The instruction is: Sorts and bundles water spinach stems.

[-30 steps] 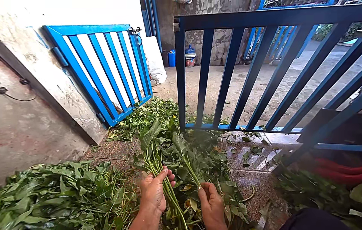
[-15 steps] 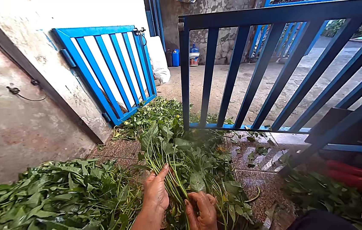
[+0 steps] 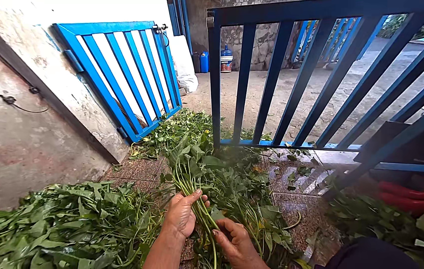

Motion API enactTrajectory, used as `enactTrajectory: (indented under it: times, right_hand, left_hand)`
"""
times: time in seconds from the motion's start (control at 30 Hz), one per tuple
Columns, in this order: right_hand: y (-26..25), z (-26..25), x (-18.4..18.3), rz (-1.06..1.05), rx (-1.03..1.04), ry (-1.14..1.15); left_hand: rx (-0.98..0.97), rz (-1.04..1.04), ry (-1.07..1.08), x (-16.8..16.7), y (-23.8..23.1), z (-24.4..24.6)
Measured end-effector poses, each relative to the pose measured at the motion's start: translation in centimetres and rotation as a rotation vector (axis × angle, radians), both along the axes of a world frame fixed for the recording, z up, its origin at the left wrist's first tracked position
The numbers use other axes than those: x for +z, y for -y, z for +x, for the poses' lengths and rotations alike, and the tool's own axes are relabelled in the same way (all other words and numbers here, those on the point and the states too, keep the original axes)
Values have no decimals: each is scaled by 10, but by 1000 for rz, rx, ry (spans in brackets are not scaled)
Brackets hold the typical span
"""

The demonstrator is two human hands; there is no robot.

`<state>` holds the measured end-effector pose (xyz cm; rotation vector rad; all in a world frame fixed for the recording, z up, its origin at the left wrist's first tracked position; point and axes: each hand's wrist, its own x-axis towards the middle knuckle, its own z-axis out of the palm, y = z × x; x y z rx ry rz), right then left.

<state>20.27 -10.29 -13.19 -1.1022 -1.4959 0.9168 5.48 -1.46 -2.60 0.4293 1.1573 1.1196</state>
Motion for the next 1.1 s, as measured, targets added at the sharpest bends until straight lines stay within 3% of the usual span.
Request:
enactTrajectory:
  times: [0.13, 0.23, 0.3, 0.4, 0.47, 0.53, 0.63, 0.7, 0.77, 0.87, 0.97, 1.1]
  right_hand:
    - [-2, 8, 15, -200, 127, -111]
    - [-1, 9, 14, -240, 152, 56]
    - [6, 7, 10, -79, 70, 313]
    - [28, 16, -11, 340, -166, 735]
    - [45, 38, -29, 420, -176, 859]
    - [66, 60, -46, 255, -76, 955]
    - [85, 87, -59, -608, 403, 1061]
    - [85, 99, -81, -925, 605, 1109]
    - [77, 101, -87, -935, 560, 1072]
    - [33, 98, -89, -861, 252, 990]
    - [-13, 99, -113, -995, -10, 1020]
    - [-27, 95, -149, -1040, -118, 1036]
  left_hand:
    - [-128, -7, -34, -1, -1, -2]
    - [-154, -24, -113, -1, 1, 5]
    - [-78, -9, -148, -1, 1, 8]
    - [112, 103, -200, 4, -7, -11]
    - [239, 166, -229, 12, -15, -36]
    - [322, 198, -263, 19, -16, -55]
    - [398, 241, -332, 23, -12, -70]
    - [439, 269, -354, 25, -10, -72]
    - [462, 282, -351, 25, -8, -70]
    - [477, 271, -301, 24, -7, -66]
    - [460, 235, -230, 23, -8, -63]
    - [391, 181, -136, 25, -8, -61]
